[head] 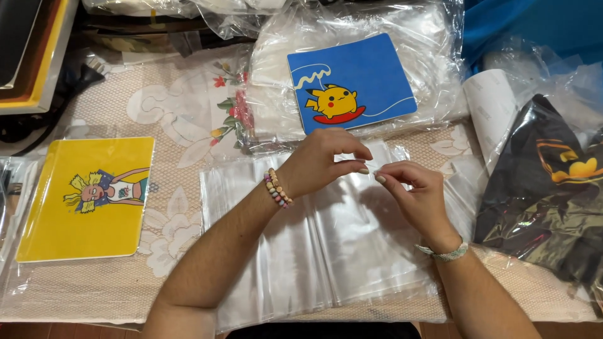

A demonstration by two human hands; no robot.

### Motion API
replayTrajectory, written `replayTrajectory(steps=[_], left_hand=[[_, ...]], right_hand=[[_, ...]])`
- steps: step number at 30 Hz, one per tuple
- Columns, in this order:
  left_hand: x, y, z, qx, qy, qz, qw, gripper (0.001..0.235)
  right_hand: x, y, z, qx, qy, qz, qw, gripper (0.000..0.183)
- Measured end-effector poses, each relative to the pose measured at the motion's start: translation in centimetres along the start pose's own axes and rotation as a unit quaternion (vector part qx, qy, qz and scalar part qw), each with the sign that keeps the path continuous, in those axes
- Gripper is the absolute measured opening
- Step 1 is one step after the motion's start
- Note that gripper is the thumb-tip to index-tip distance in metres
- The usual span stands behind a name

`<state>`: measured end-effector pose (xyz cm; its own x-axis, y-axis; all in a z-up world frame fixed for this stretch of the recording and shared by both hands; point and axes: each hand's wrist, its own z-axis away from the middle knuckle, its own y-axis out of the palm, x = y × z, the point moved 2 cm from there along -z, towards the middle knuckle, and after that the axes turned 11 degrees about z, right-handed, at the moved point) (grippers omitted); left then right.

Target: Separating plastic sleeves and preparing to package printed cards or mousepads.

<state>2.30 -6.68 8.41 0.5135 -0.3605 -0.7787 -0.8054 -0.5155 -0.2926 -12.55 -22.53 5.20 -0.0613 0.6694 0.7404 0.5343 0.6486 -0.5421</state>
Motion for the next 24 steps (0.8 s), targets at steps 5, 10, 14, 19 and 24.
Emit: replayTrajectory(steps=[5, 10, 14, 19, 24], left_hand=[[1.1, 0.5, 0.4, -0.015, 0.020, -0.085, 0.996, 0.006], [1.6, -0.6, 0.3, -0.066, 0.063, -0.156, 0.984, 0.002], [1.3, -0.9, 0.0, -0.086, 0.093, -0.247, 0.961, 0.018], [-2.5, 4.2, 1.6, -0.012, 0.088, -0.311, 0.946, 0.042], [-8.3, 11.9, 7.4, 0.313, -0.235, -0.401, 0.828, 0.123]], right_hand=[[0.4, 0.0, -0.2, 0.003, -0.014, 0.018, 1.000, 0.011], [1.3, -0.3, -0.2, 0.012, -0.016, 0.025, 0.999, 0.038], [-0.1, -0.3, 0.1, 0.031, 0.077, -0.020, 0.996, 0.030], [-1.1, -0.6, -0.2, 0.011, 0.147, -0.122, 0.981, 0.036], [-1.9, -1.7, -0.6, 0.037, 0.294, -0.217, 0.930, 0.020]])
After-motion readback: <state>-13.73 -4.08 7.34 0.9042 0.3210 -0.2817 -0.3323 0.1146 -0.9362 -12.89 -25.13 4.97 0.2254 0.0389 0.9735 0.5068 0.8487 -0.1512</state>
